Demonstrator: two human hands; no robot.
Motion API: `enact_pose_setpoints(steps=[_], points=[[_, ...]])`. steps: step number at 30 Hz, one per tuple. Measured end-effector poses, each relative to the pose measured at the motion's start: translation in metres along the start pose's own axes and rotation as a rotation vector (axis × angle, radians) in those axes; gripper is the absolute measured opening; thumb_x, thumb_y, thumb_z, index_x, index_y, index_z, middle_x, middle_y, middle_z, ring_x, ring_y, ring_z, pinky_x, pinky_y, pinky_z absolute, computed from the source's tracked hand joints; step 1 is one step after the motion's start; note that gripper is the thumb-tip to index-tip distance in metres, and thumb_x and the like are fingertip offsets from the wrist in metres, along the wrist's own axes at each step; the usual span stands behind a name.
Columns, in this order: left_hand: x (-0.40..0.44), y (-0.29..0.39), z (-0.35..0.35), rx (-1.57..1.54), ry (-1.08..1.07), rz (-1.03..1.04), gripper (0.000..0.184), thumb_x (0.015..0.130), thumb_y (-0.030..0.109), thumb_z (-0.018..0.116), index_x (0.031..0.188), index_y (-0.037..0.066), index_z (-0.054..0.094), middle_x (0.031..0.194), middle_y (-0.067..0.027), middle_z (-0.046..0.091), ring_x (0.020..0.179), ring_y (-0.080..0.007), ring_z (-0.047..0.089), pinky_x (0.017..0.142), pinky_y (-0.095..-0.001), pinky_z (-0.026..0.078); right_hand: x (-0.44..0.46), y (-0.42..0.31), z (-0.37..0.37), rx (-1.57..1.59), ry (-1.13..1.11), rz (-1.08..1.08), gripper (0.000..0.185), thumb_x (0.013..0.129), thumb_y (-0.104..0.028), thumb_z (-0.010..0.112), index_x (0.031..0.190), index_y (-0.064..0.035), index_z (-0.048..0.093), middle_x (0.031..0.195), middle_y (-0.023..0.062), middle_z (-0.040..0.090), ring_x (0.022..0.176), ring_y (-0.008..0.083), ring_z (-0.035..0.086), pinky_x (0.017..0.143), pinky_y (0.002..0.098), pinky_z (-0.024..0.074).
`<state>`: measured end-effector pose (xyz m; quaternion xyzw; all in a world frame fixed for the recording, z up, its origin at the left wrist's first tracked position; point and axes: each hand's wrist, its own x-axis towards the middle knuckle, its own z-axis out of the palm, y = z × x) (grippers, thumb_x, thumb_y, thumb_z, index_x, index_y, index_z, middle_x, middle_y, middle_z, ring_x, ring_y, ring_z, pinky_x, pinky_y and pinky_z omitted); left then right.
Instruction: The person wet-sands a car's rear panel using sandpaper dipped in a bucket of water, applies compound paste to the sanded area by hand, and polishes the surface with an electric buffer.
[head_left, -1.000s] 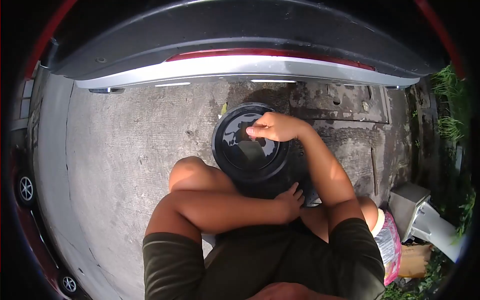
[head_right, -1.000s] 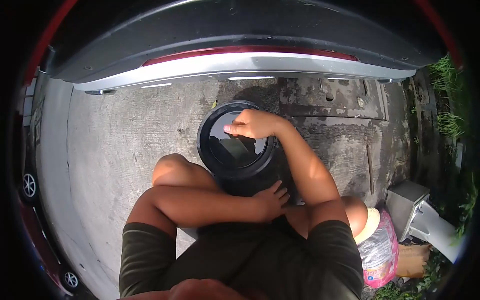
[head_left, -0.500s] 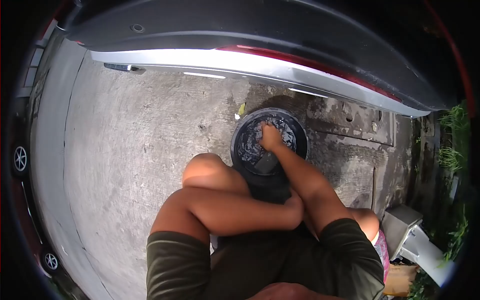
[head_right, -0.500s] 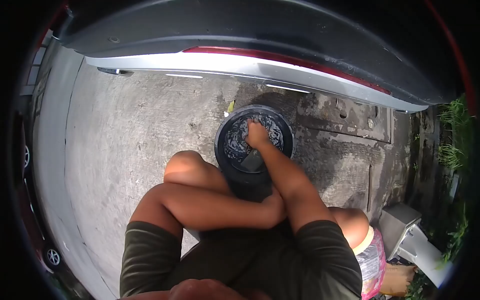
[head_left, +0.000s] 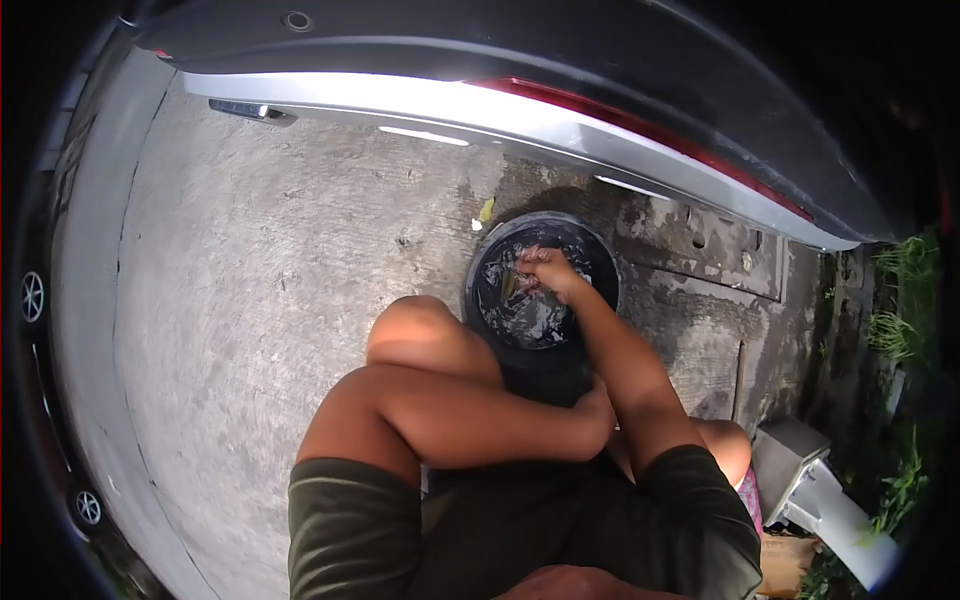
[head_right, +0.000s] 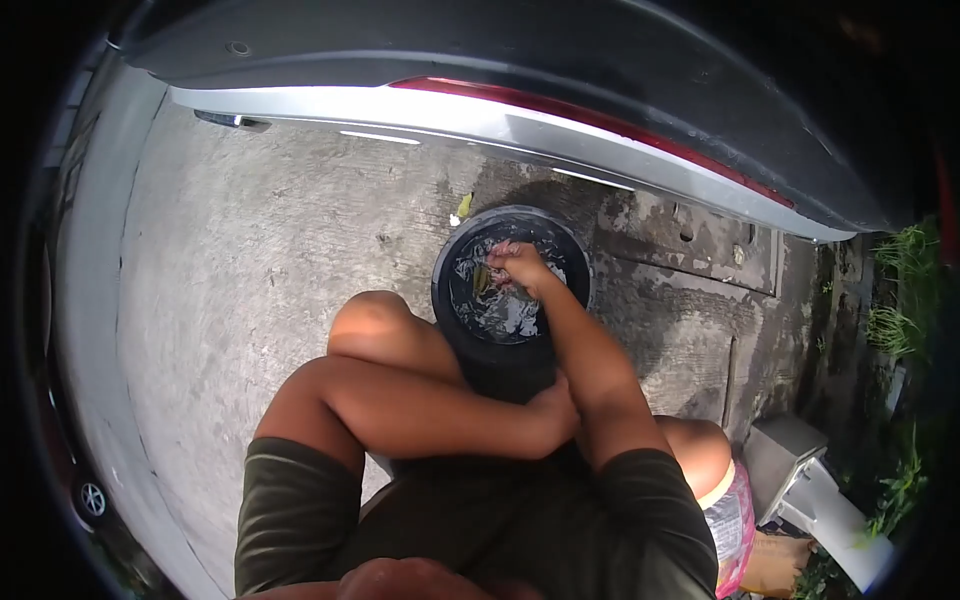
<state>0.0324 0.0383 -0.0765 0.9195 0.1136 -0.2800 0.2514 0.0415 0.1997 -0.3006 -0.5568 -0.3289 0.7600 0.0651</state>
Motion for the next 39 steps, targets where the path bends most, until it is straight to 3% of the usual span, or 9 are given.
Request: enact_pose_setpoints(steps=[7, 10, 14, 16, 18, 28, 31, 34, 39], points=[[0.003, 0.012, 0.005, 0.044, 0.053, -0.060, 0.041, 0.100, 0.023, 0.059, 0.137, 0.010, 0.071, 0.151, -0.0082, 0.062, 0.140, -0.0347, 0.055, 0.115, -0.0635, 0.038, -0.011, 0.001, 0.010, -0.761, -0.022, -0.236, 0.037, 0.079, -0.013, 0.087, 0.111, 0.0000, 0.073, 0.094, 0.0087, 0.075, 0.085, 0.0179, 0.071, 0.076, 0.0328, 0.0570], [0.009, 0.015, 0.011, 0.031, 0.056, -0.043, 0.041, 0.100, 0.023, 0.060, 0.137, 0.011, 0.071, 0.151, -0.0102, 0.061, 0.140, -0.0355, 0.055, 0.116, -0.0616, 0.037, -0.016, 0.011, 0.018, -1.179, 0.069, -0.212, 0.051, 0.072, -0.021, 0.091, 0.116, -0.0019, 0.074, 0.106, 0.0187, 0.077, 0.099, 0.0369, 0.074, 0.088, 0.0390, 0.0574], [0.011, 0.016, 0.021, 0.025, 0.067, -0.016, 0.040, 0.099, 0.023, 0.061, 0.136, 0.011, 0.072, 0.150, -0.0138, 0.061, 0.140, -0.0369, 0.054, 0.119, -0.0593, 0.034, -0.029, 0.010, 0.000, -0.735, 0.037, -0.395, 0.032, 0.082, -0.012, 0.082, 0.111, -0.0017, 0.076, 0.101, 0.0191, 0.078, 0.094, 0.0335, 0.076, 0.084, 0.0395, 0.0576], [-0.002, 0.007, 0.003, 0.036, 0.020, 0.016, 0.041, 0.099, 0.023, 0.061, 0.136, 0.010, 0.071, 0.150, -0.0161, 0.061, 0.140, -0.0383, 0.054, 0.120, -0.0604, 0.033, -0.072, -0.031, -0.001, -0.530, -0.020, -0.460, 0.014, 0.090, -0.005, 0.078, 0.102, 0.0010, 0.073, 0.090, 0.0069, 0.075, 0.080, 0.0120, 0.068, 0.075, 0.0320, 0.0551], [-0.005, 0.002, -0.002, 0.054, -0.004, 0.035, 0.042, 0.099, 0.024, 0.061, 0.138, 0.010, 0.070, 0.150, -0.0180, 0.060, 0.140, -0.0397, 0.054, 0.121, -0.0613, 0.031, -0.092, -0.055, -0.008, -0.298, -0.091, -0.484, 0.017, 0.092, -0.008, 0.081, 0.102, -0.0012, 0.070, 0.083, -0.0011, 0.069, 0.073, 0.0064, 0.062, 0.067, 0.0276, 0.0517], [-0.009, -0.010, 0.000, -0.001, -0.017, 0.004, 0.059, 0.093, 0.041, 0.072, 0.143, 0.011, 0.063, 0.147, -0.0212, 0.059, 0.140, -0.0414, 0.051, 0.121, -0.0631, 0.029, -0.124, -0.090, -0.011, 0.295, -0.085, -0.797, 0.017, 0.090, -0.004, 0.072, 0.104, -0.0060, 0.063, 0.099, -0.0011, 0.067, 0.090, 0.0084, 0.061, 0.083, 0.0279, 0.0491], [-0.005, -0.016, 0.000, 0.005, -0.115, -0.008, 0.074, 0.089, 0.048, 0.076, 0.151, 0.014, 0.055, 0.154, -0.0223, 0.052, 0.142, -0.0435, 0.048, 0.121, -0.0633, 0.028, -0.169, -0.131, -0.006, 0.178, 0.024, -0.951, 0.011, 0.100, -0.004, 0.067, 0.111, -0.0036, 0.064, 0.107, 0.0039, 0.069, 0.116, 0.0190, 0.070, 0.098, 0.0324, 0.0517], [-0.003, -0.025, 0.007, -0.005, -0.070, 0.005, 0.073, 0.088, 0.048, 0.076, 0.149, 0.013, 0.057, 0.147, -0.0191, 0.059, 0.140, -0.0405, 0.052, 0.120, -0.0633, 0.031, -0.231, -0.176, -0.021, -0.065, 0.315, -1.364, 0.009, 0.100, -0.001, 0.068, 0.109, -0.0005, 0.069, 0.109, 0.0066, 0.071, 0.105, 0.0170, 0.069, 0.094, 0.0313, 0.0526], [0.007, -0.039, 0.014, 0.044, -0.082, -0.010, 0.078, 0.090, 0.052, 0.073, 0.154, 0.012, 0.052, 0.163, -0.0205, 0.041, 0.156, -0.0392, 0.029, 0.124, -0.0641, 0.022, -0.369, -0.237, -0.050, -0.165, 0.905, -1.823, 0.017, 0.093, -0.013, 0.080, 0.102, -0.0022, 0.071, 0.090, 0.0071, 0.072, 0.082, 0.0131, 0.066, 0.075, 0.0277, 0.0526]])
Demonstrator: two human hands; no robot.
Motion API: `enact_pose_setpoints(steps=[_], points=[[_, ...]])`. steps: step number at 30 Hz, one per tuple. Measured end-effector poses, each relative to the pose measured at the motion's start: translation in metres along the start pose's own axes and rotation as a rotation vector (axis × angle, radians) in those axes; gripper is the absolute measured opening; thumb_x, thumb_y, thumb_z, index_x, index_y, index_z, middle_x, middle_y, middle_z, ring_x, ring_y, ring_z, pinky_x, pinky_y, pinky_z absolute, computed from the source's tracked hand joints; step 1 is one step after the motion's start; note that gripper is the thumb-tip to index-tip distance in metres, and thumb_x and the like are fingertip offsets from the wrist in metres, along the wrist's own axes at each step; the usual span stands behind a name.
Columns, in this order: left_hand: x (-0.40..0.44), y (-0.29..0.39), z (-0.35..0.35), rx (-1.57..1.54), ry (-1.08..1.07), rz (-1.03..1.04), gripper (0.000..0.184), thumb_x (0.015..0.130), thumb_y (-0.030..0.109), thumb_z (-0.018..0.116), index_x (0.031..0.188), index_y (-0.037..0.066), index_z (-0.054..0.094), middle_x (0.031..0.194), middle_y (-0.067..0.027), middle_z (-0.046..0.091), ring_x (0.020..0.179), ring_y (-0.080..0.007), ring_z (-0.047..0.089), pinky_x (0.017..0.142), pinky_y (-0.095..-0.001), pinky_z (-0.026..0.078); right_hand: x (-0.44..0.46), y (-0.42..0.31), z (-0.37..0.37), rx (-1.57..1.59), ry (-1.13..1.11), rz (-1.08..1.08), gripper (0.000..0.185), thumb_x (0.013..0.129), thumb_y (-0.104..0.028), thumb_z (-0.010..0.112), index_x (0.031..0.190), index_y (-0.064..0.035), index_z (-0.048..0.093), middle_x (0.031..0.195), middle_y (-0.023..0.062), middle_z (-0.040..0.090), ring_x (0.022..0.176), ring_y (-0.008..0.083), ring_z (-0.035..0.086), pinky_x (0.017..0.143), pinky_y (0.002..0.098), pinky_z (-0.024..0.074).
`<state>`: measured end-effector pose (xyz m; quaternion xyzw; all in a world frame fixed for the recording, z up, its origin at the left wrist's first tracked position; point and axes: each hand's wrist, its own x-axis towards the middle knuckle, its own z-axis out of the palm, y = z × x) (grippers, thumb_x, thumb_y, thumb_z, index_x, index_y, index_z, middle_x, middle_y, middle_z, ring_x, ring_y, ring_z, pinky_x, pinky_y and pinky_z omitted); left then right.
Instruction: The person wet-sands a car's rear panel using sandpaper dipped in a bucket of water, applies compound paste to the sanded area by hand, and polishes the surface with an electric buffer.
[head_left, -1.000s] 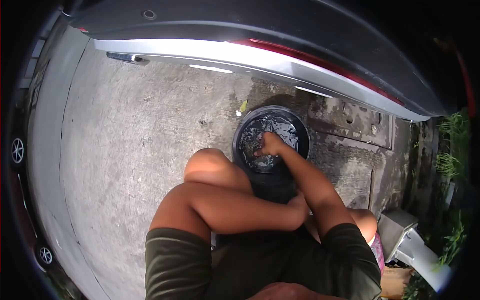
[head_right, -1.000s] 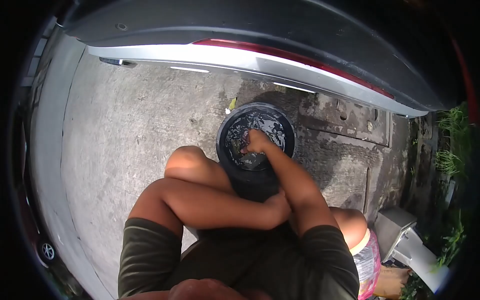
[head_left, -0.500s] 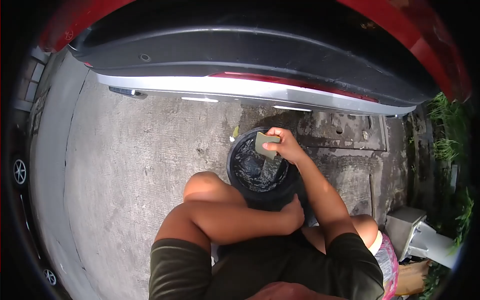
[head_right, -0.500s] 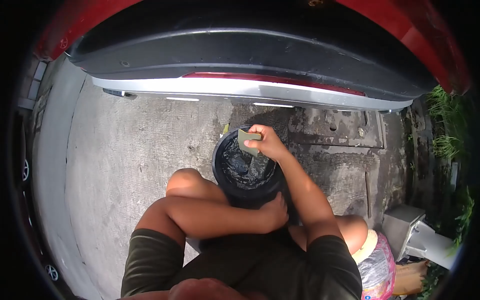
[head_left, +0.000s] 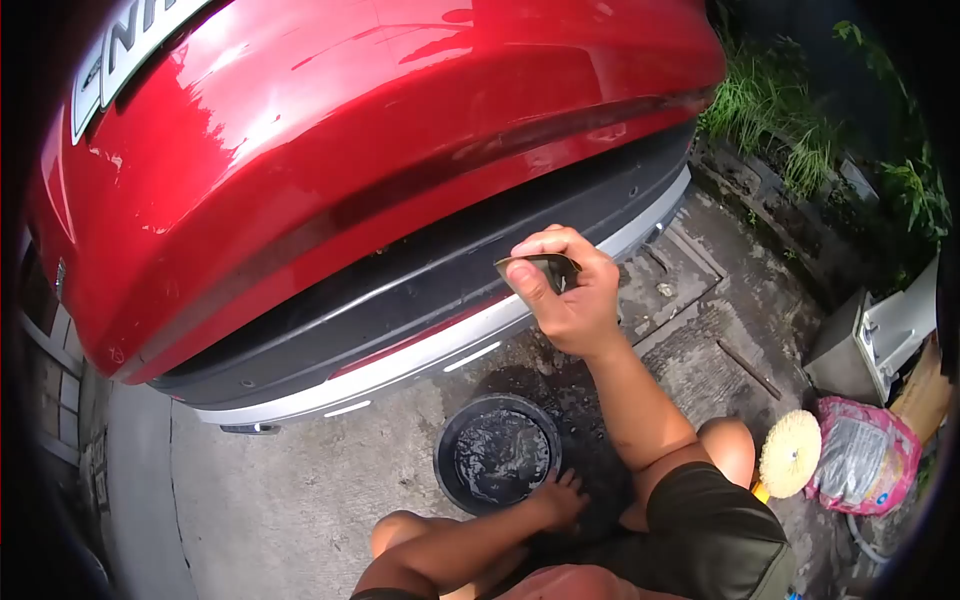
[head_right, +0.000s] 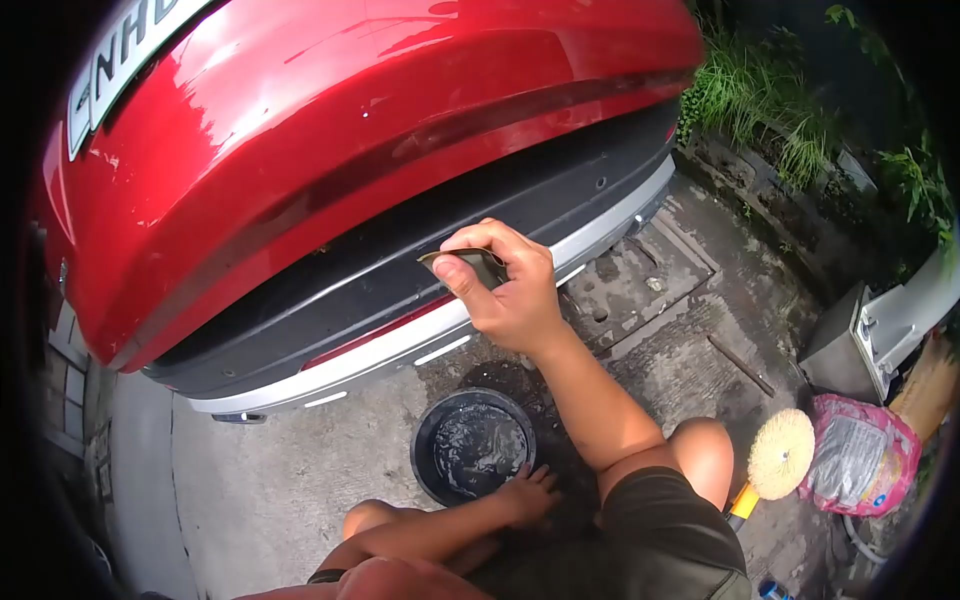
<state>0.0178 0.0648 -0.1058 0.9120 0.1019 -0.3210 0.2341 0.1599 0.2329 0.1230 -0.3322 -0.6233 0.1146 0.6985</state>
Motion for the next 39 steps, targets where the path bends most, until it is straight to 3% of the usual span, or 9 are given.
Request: enact_pose_setpoints(steps=[2, 5, 9, 12, 15, 30, 34, 35, 39], points=[[0.003, -0.003, 0.003, 0.002, 0.000, -0.016, 0.079, 0.091, 0.053, 0.071, 0.155, 0.012, 0.050, 0.169, -0.0204, 0.032, 0.161, -0.0383, 0.019, 0.125, -0.0656, 0.017, 0.040, -0.006, -0.010, -0.138, 0.165, -0.213, 0.014, 0.089, -0.005, 0.082, 0.095, -0.0015, 0.070, 0.089, 0.0079, 0.068, 0.078, 0.0147, 0.066, 0.069, 0.0273, 0.0526], [0.021, -0.021, 0.019, 0.010, -0.028, -0.032, 0.080, 0.092, 0.055, 0.069, 0.157, 0.013, 0.049, 0.173, -0.0190, 0.022, 0.163, -0.0359, 0.009, 0.126, -0.0690, 0.009, 0.078, -0.007, -0.023, -0.351, 0.200, -0.442, 0.017, 0.086, -0.009, 0.086, 0.095, -0.0037, 0.073, 0.089, 0.0084, 0.068, 0.075, 0.0183, 0.067, 0.064, 0.0287, 0.0538], [0.029, -0.028, 0.031, 0.029, -0.032, -0.030, 0.080, 0.093, 0.056, 0.067, 0.158, 0.013, 0.048, 0.176, -0.0168, 0.017, 0.164, -0.0335, 0.007, 0.124, -0.0725, 0.007, 0.113, -0.014, -0.044, -0.499, 0.099, -0.717, 0.023, 0.080, -0.020, 0.090, 0.090, -0.0081, 0.073, 0.075, 0.0050, 0.067, 0.061, 0.0209, 0.065, 0.053, 0.0296, 0.0516], [0.031, -0.029, 0.027, -0.009, -0.039, 0.000, 0.079, 0.095, 0.057, 0.065, 0.159, 0.013, 0.045, 0.176, -0.0162, 0.013, 0.164, -0.0348, 0.008, 0.123, -0.0738, 0.010, 0.133, -0.028, -0.067, -0.702, -0.095, -0.830, 0.028, 0.076, -0.015, 0.093, 0.090, -0.0040, 0.071, 0.071, 0.0070, 0.066, 0.059, 0.0213, 0.064, 0.055, 0.0303, 0.0515], [0.031, -0.030, 0.022, -0.005, -0.064, 0.027, 0.079, 0.096, 0.057, 0.064, 0.160, 0.014, 0.044, 0.177, -0.0159, 0.011, 0.163, -0.0365, 0.009, 0.122, -0.0751, 0.012, 0.157, -0.030, -0.079, -0.795, -0.221, -0.940, 0.030, 0.072, -0.018, 0.094, 0.086, -0.0052, 0.071, 0.077, 0.0061, 0.064, 0.061, 0.0200, 0.063, 0.054, 0.0305, 0.0492], [0.034, -0.038, 0.014, -0.073, -0.167, 0.057, 0.082, 0.096, 0.062, 0.062, 0.163, 0.021, 0.040, 0.178, -0.0164, 0.001, 0.163, -0.0401, 0.001, 0.122, -0.0760, 0.008, 0.184, -0.058, -0.055, -0.666, -0.480, -0.969, 0.035, 0.066, -0.019, 0.097, 0.080, -0.0049, 0.068, 0.076, 0.0055, 0.062, 0.065, 0.0197, 0.063, 0.054, 0.0308, 0.0484], [0.031, -0.034, 0.008, -0.062, -0.183, 0.047, 0.082, 0.096, 0.063, 0.061, 0.163, 0.021, 0.039, 0.178, -0.0164, 0.001, 0.163, -0.0402, 0.000, 0.122, -0.0762, 0.007, 0.182, -0.053, -0.076, -0.769, -0.467, -0.805, 0.036, 0.065, -0.016, 0.097, 0.082, -0.0039, 0.069, 0.076, 0.0065, 0.063, 0.066, 0.0203, 0.063, 0.055, 0.0318, 0.0491], [0.032, -0.035, 0.008, -0.061, -0.181, 0.044, 0.082, 0.096, 0.063, 0.061, 0.163, 0.021, 0.039, 0.178, -0.0164, 0.000, 0.163, -0.0402, 0.000, 0.122, -0.0761, 0.007, 0.192, -0.054, -0.075, -0.715, -0.494, -0.945, 0.036, 0.065, -0.017, 0.097, 0.082, -0.0039, 0.069, 0.077, 0.0066, 0.063, 0.068, 0.0207, 0.064, 0.056, 0.0321, 0.0494], [0.040, -0.035, 0.008, -0.047, -0.212, 0.041, 0.083, 0.096, 0.063, 0.061, 0.163, 0.019, 0.039, 0.178, -0.0165, -0.001, 0.163, -0.0400, -0.001, 0.122, -0.0761, 0.007, 0.184, -0.062, -0.049, -0.678, -0.518, -0.961, 0.036, 0.064, -0.016, 0.098, 0.083, -0.0037, 0.069, 0.077, 0.0066, 0.063, 0.071, 0.0211, 0.065, 0.057, 0.0332, 0.0506]])
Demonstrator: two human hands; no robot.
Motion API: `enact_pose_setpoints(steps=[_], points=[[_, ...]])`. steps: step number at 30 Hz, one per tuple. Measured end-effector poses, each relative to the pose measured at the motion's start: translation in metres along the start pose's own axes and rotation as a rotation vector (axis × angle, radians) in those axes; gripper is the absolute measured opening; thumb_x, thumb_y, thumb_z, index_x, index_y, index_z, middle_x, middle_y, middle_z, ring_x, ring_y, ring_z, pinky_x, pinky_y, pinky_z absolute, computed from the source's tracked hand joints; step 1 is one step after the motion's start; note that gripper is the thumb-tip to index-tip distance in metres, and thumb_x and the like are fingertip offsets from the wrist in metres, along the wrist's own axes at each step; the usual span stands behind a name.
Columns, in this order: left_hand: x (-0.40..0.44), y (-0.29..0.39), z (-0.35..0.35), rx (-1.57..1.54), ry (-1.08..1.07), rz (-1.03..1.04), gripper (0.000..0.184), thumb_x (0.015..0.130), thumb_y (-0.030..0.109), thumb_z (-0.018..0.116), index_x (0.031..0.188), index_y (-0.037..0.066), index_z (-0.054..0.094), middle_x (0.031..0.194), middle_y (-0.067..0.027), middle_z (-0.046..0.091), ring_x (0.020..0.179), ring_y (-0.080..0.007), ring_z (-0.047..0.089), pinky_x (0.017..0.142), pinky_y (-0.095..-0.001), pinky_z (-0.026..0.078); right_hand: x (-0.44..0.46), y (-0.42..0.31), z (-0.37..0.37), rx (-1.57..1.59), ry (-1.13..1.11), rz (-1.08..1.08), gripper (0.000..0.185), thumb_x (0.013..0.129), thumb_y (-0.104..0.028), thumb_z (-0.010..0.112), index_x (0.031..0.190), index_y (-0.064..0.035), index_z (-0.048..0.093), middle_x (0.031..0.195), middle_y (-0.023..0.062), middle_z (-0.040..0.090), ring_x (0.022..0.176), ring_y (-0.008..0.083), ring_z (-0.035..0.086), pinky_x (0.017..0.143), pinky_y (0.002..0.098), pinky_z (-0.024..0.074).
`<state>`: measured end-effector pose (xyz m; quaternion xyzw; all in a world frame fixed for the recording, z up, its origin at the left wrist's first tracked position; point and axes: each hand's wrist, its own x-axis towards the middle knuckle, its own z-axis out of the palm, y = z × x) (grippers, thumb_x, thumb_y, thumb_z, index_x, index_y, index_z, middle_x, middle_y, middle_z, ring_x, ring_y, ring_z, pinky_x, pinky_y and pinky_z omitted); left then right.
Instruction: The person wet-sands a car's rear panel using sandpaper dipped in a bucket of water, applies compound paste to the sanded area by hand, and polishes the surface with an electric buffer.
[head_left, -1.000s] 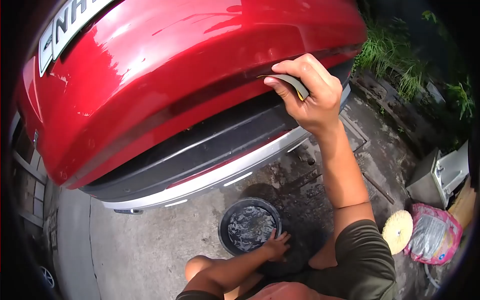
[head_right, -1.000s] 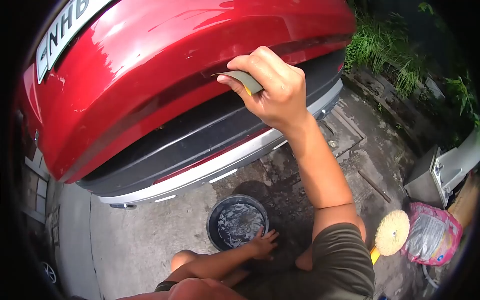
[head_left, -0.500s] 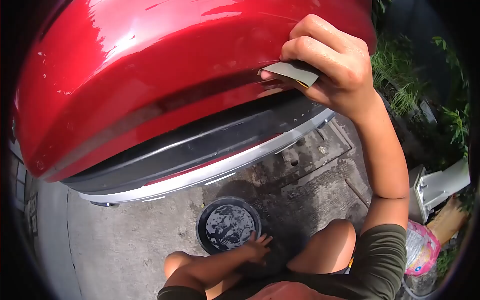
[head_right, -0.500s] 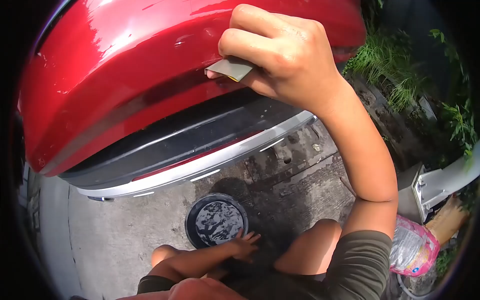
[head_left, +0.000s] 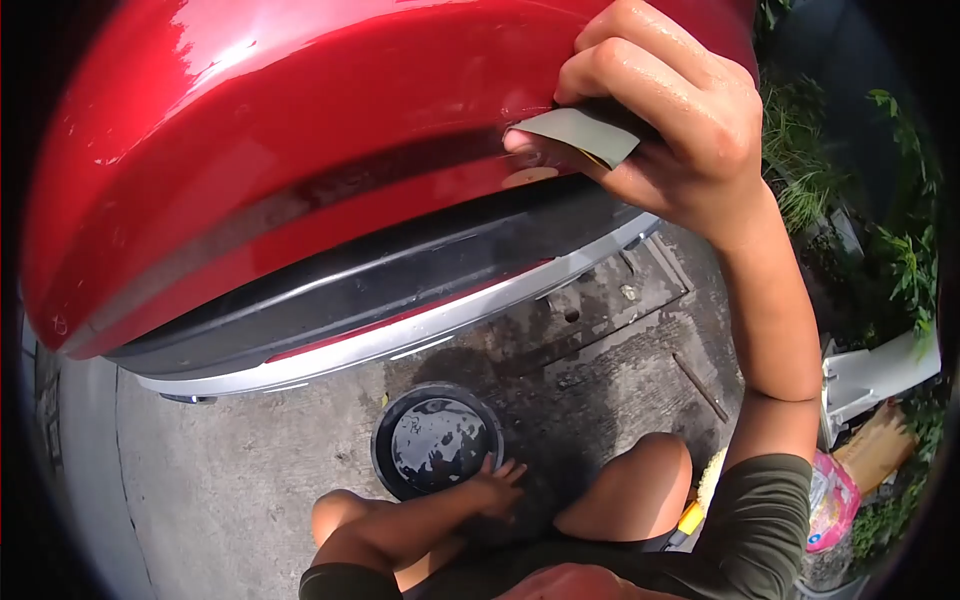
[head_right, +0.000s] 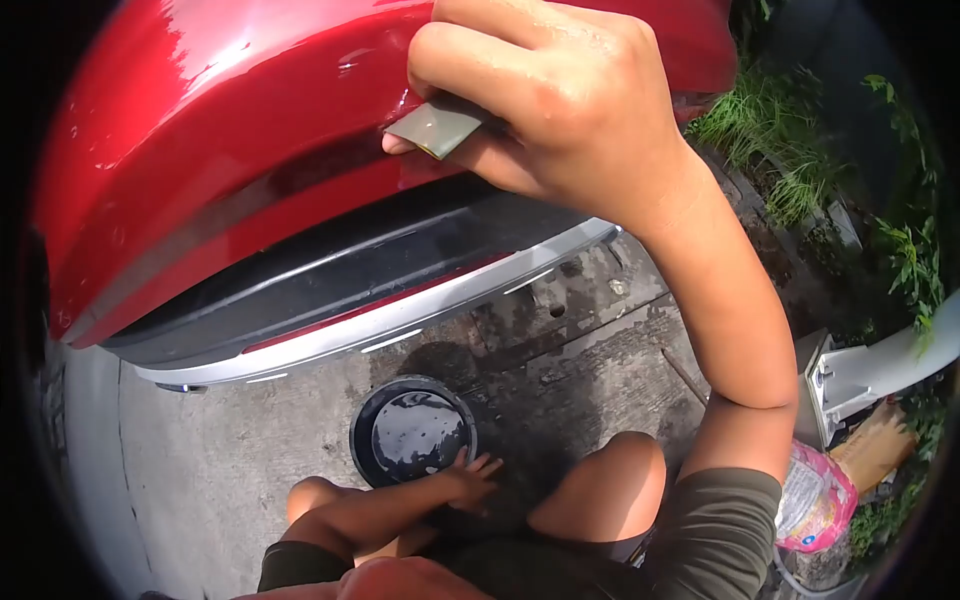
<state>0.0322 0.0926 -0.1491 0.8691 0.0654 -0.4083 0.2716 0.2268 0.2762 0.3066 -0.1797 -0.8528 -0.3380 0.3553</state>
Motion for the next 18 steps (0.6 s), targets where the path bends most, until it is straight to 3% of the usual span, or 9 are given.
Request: enact_pose_setpoints(steps=[4, 9, 12, 18], points=[[-0.001, 0.000, 0.005, 0.000, 0.018, -0.002, 0.084, 0.096, 0.063, 0.061, 0.163, 0.018, 0.039, 0.178, -0.0168, -0.002, 0.163, -0.0404, -0.001, 0.122, -0.0765, 0.008, -0.034, 0.014, -0.008, -0.109, 0.017, 0.093, 0.038, 0.066, -0.021, 0.097, 0.082, -0.0036, 0.067, 0.076, 0.0077, 0.062, 0.071, 0.0234, 0.066, 0.057, 0.0330, 0.0513], [0.004, 0.000, 0.004, 0.016, 0.022, -0.005, 0.082, 0.096, 0.062, 0.061, 0.162, 0.018, 0.040, 0.178, -0.0174, -0.001, 0.163, -0.0404, -0.001, 0.121, -0.0772, 0.009, -0.002, -0.002, 0.010, -0.023, 0.053, -0.050, 0.038, 0.067, -0.022, 0.097, 0.082, -0.0042, 0.067, 0.076, 0.0068, 0.062, 0.065, 0.0218, 0.064, 0.054, 0.0329, 0.0500], [-0.002, 0.001, 0.009, 0.012, 0.038, 0.000, 0.082, 0.096, 0.061, 0.061, 0.162, 0.018, 0.041, 0.177, -0.0176, -0.001, 0.163, -0.0403, -0.001, 0.121, -0.0774, 0.009, -0.019, 0.003, -0.002, -0.081, -0.003, 0.060, 0.037, 0.067, -0.020, 0.097, 0.082, -0.0043, 0.067, 0.075, 0.0065, 0.061, 0.065, 0.0219, 0.063, 0.055, 0.0325, 0.0503], [0.004, -0.001, 0.007, 0.015, 0.042, -0.005, 0.082, 0.096, 0.061, 0.062, 0.162, 0.018, 0.040, 0.177, -0.0178, 0.000, 0.163, -0.0401, -0.001, 0.121, -0.0774, 0.009, -0.009, 0.002, 0.008, -0.034, 0.050, -0.057, 0.040, 0.066, -0.023, 0.098, 0.085, -0.0034, 0.068, 0.077, 0.0072, 0.062, 0.063, 0.0211, 0.063, 0.052, 0.0309, 0.0478]])
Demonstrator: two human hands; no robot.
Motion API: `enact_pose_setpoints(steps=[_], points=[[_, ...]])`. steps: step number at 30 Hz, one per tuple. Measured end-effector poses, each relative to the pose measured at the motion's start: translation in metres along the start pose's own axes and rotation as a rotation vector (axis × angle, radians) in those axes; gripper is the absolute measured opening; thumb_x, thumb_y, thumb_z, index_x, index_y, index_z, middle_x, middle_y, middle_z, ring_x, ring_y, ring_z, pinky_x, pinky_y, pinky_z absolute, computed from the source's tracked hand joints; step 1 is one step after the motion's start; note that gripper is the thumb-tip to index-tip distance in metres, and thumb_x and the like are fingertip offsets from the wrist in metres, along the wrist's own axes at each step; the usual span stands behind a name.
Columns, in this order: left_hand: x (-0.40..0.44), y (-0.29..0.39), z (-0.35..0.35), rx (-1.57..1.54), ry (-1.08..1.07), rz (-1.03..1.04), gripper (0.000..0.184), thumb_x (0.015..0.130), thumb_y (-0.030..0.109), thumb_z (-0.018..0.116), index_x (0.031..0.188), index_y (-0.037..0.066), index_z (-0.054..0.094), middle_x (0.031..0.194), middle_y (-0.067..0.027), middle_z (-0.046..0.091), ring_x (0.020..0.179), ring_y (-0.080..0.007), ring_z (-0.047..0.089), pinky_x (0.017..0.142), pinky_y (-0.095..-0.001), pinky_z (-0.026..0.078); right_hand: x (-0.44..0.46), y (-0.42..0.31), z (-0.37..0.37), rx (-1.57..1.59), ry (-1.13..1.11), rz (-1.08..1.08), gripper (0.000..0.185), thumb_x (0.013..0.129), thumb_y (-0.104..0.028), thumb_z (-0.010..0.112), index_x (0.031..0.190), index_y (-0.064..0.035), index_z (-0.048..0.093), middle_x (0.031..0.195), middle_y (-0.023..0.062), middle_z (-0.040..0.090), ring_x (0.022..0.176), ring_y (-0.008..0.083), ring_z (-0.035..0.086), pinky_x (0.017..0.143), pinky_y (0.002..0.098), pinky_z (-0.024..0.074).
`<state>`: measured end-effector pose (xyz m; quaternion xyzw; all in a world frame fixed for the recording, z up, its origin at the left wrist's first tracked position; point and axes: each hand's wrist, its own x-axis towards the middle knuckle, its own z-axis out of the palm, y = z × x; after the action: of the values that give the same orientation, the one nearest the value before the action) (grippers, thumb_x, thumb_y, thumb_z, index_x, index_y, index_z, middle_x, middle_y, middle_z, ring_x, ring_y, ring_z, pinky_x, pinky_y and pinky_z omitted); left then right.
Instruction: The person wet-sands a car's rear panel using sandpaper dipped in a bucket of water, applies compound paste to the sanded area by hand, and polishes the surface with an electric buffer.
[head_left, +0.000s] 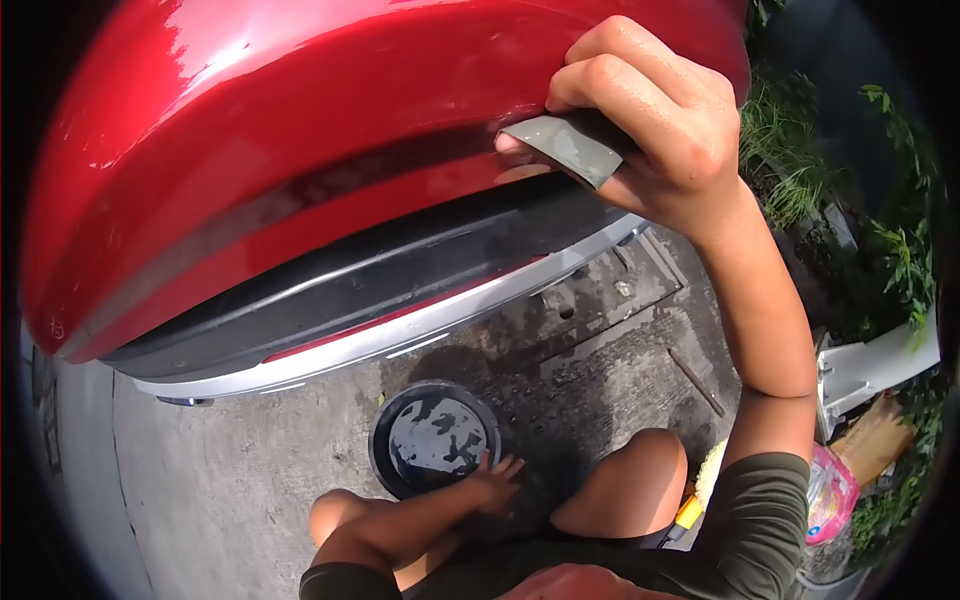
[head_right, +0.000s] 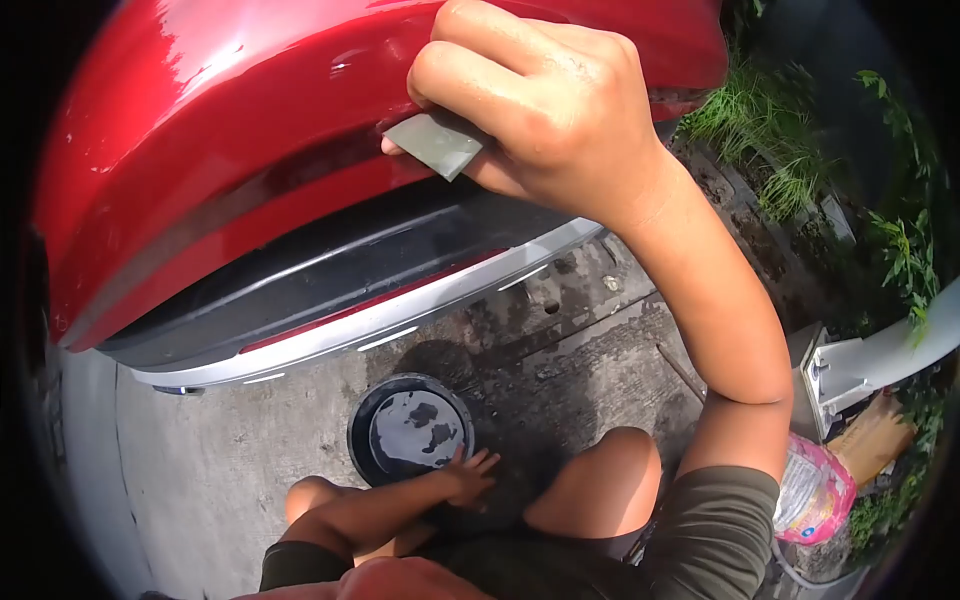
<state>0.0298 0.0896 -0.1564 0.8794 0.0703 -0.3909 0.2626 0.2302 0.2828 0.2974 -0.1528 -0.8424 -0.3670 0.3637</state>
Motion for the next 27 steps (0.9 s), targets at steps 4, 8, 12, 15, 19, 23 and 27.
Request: enact_pose_setpoints(steps=[4, 8, 12, 15, 19, 23, 27], points=[[-0.008, 0.002, -0.002, -0.026, 0.010, 0.003, 0.082, 0.096, 0.061, 0.061, 0.162, 0.018, 0.039, 0.177, -0.0176, -0.001, 0.163, -0.0396, -0.002, 0.121, -0.0773, 0.007, -0.050, 0.025, -0.022, -0.103, -0.028, 0.148, 0.040, 0.068, -0.023, 0.098, 0.083, -0.0046, 0.066, 0.076, 0.0066, 0.063, 0.065, 0.0203, 0.064, 0.054, 0.0310, 0.0494], [-0.002, -0.001, 0.002, -0.045, 0.027, 0.013, 0.082, 0.094, 0.060, 0.064, 0.160, 0.016, 0.043, 0.177, -0.0176, 0.000, 0.164, -0.0391, -0.001, 0.121, -0.0773, 0.008, -0.029, 0.011, -0.013, -0.041, -0.002, 0.130, 0.041, 0.067, -0.024, 0.099, 0.085, -0.0057, 0.066, 0.076, 0.0057, 0.063, 0.068, 0.0215, 0.064, 0.056, 0.0314, 0.0504], [-0.010, 0.006, -0.004, -0.039, -0.056, -0.016, 0.084, 0.095, 0.064, 0.061, 0.163, 0.020, 0.038, 0.178, -0.0166, -0.003, 0.164, -0.0393, -0.003, 0.122, -0.0766, 0.006, -0.053, 0.025, -0.028, -0.049, -0.019, 0.184, 0.038, 0.070, -0.020, 0.098, 0.086, -0.0042, 0.067, 0.079, 0.0060, 0.063, 0.069, 0.0203, 0.063, 0.059, 0.0307, 0.0491], [-0.003, 0.000, -0.004, -0.079, -0.009, -0.004, 0.085, 0.095, 0.063, 0.062, 0.162, 0.017, 0.040, 0.178, -0.0170, -0.002, 0.164, -0.0388, -0.002, 0.121, -0.0769, 0.007, -0.099, 0.042, -0.062, -0.075, -0.058, 0.377, 0.034, 0.072, -0.011, 0.096, 0.088, -0.0013, 0.067, 0.081, 0.0063, 0.063, 0.070, 0.0183, 0.060, 0.061, 0.0293, 0.0469], [-0.005, 0.000, -0.006, -0.067, -0.015, 0.002, 0.086, 0.094, 0.063, 0.062, 0.162, 0.015, 0.040, 0.178, -0.0170, -0.001, 0.164, -0.0385, -0.002, 0.121, -0.0767, 0.007, -0.109, 0.044, -0.079, 0.005, -0.037, 0.358, 0.031, 0.074, -0.006, 0.094, 0.090, -0.0012, 0.067, 0.083, 0.0073, 0.063, 0.073, 0.0199, 0.060, 0.064, 0.0301, 0.0475], [0.003, -0.001, -0.001, -0.035, -0.048, -0.020, 0.087, 0.095, 0.068, 0.059, 0.165, 0.021, 0.035, 0.178, -0.0159, -0.007, 0.163, -0.0399, -0.005, 0.122, -0.0767, 0.005, -0.109, 0.052, -0.069, -0.033, -0.065, 0.334, 0.032, 0.072, -0.006, 0.094, 0.088, -0.0016, 0.067, 0.082, 0.0070, 0.064, 0.070, 0.0189, 0.061, 0.061, 0.0299, 0.0477], [0.002, 0.002, -0.003, -0.036, -0.061, -0.032, 0.087, 0.095, 0.068, 0.058, 0.165, 0.022, 0.034, 0.177, -0.0169, -0.007, 0.163, -0.0408, -0.005, 0.122, -0.0767, 0.005, -0.100, 0.063, -0.055, -0.067, -0.021, 0.240, 0.033, 0.074, -0.019, 0.096, 0.081, -0.0092, 0.066, 0.069, 0.0062, 0.057, 0.058, 0.0248, 0.060, 0.051, 0.0345, 0.0472]])
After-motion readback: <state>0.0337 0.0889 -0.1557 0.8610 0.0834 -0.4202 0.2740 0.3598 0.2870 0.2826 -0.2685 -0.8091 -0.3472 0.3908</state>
